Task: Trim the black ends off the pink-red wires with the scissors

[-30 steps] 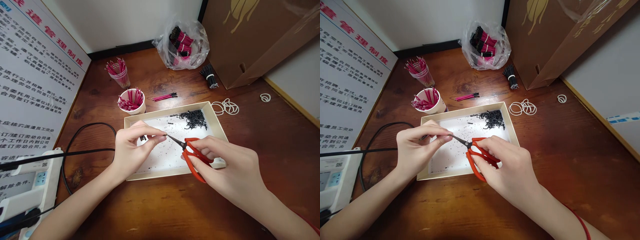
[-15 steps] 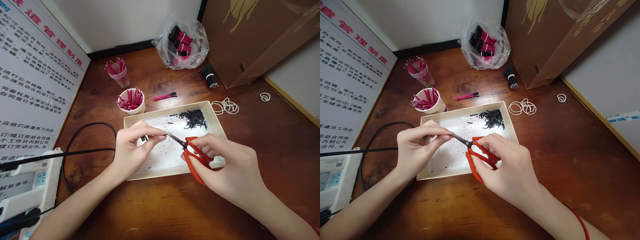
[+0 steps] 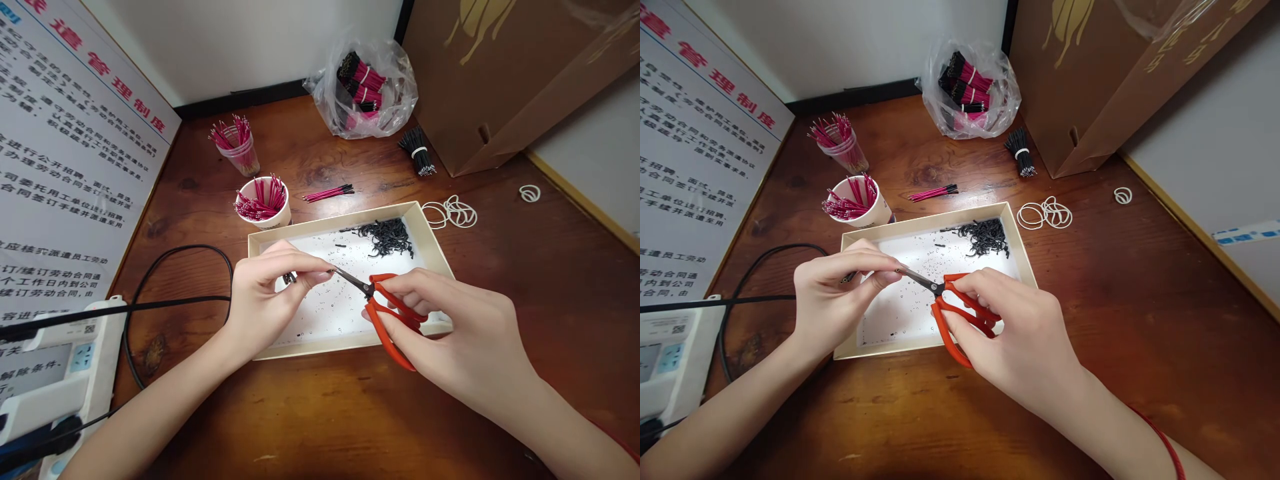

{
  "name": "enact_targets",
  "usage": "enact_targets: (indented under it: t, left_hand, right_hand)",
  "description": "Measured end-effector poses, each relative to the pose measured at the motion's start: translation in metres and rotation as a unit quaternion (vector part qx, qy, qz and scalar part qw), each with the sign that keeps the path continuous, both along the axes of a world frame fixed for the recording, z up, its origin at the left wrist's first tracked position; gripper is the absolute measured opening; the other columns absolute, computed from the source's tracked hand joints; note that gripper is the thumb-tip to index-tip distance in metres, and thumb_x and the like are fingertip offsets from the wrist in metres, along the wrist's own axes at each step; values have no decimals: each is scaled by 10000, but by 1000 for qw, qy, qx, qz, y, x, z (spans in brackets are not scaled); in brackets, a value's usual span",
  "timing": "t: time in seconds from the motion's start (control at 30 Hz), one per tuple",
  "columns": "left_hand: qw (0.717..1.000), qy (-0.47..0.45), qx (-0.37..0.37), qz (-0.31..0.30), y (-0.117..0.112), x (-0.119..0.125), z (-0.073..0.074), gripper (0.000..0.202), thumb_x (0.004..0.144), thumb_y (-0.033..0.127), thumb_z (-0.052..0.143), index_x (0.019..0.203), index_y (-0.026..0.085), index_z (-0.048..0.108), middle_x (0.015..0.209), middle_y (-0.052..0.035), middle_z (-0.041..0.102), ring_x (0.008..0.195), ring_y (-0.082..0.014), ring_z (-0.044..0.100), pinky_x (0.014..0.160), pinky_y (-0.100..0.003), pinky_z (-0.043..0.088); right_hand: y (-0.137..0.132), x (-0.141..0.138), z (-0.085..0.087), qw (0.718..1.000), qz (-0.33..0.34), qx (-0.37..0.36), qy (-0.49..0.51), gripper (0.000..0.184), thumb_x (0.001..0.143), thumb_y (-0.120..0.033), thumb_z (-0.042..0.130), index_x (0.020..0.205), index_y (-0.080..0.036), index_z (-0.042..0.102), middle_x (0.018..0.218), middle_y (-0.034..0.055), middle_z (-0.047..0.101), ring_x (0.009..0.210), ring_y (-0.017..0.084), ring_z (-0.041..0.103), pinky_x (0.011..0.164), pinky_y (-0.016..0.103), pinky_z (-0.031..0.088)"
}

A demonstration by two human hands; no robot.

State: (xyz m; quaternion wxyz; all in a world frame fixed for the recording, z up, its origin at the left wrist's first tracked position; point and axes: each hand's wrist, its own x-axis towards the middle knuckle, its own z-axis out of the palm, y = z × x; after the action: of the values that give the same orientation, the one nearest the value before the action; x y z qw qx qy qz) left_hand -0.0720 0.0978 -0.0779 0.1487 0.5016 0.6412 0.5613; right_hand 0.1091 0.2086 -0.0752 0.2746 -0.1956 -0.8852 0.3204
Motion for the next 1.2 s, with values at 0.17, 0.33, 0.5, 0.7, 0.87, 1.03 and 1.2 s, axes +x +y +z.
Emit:
enact_targets:
  t: [0.17,0.33,0.5,0.7,0.87,1.03,1.2]
  left_hand:
    - [1000,11,2,1,-1,0,-1,215,804,15,718,797,217,790,741,7,781,656,-114,631,624,-240,512]
    - [1000,7,0,3,-1,0,0,213,805,22,721,802,222,792,739,6,779,657,-119,637,619,-246,516]
    - [1000,5,2,4,0,0,0,209,808,27,719,807,222,794,735,3,776,659,-125,644,615,-250,522]
    - [1000,-2,3,5,-1,0,-1,206,806,27,721,812,219,795,735,1,775,669,-123,651,627,-247,527]
    - [1000,-1,4,2,-1,-1,-1,222,811,24,714,820,231,795,742,8,778,670,-123,650,628,-251,527]
    - [1000,9,3,0,-1,-1,-1,247,814,9,702,833,237,794,755,13,782,691,-127,663,643,-256,532]
    - [1000,20,3,-8,-1,-1,-1,261,823,6,695,849,246,793,772,15,788,700,-132,668,653,-268,529]
  right_hand:
    - [0,1,0,1000,2,4,4,115,817,-121,682,813,-208,607,609,-46,553,503,84,456,466,227,405]
    - [-2,2,-1,1000,-5,13,15,140,812,-106,683,839,-213,597,602,-59,551,492,71,467,453,206,397]
    - [-3,1,-2,1000,-15,-1,13,152,797,-108,699,799,-215,591,598,-60,547,492,72,463,447,212,392]
    - [-4,1,-1,1000,-16,-8,10,151,800,-111,699,804,-219,593,599,-62,557,493,72,472,452,210,402]
    - [-3,1,-2,1000,-18,-6,11,164,810,-108,683,796,-226,570,601,-61,561,489,79,464,445,218,396]
    - [-3,1,0,999,-27,-22,-5,146,808,-145,672,781,-220,550,602,-55,572,488,84,480,462,226,419]
    - [-5,0,1,1000,-16,-19,-13,167,815,-148,664,762,-214,520,596,-67,535,488,72,460,469,220,405]
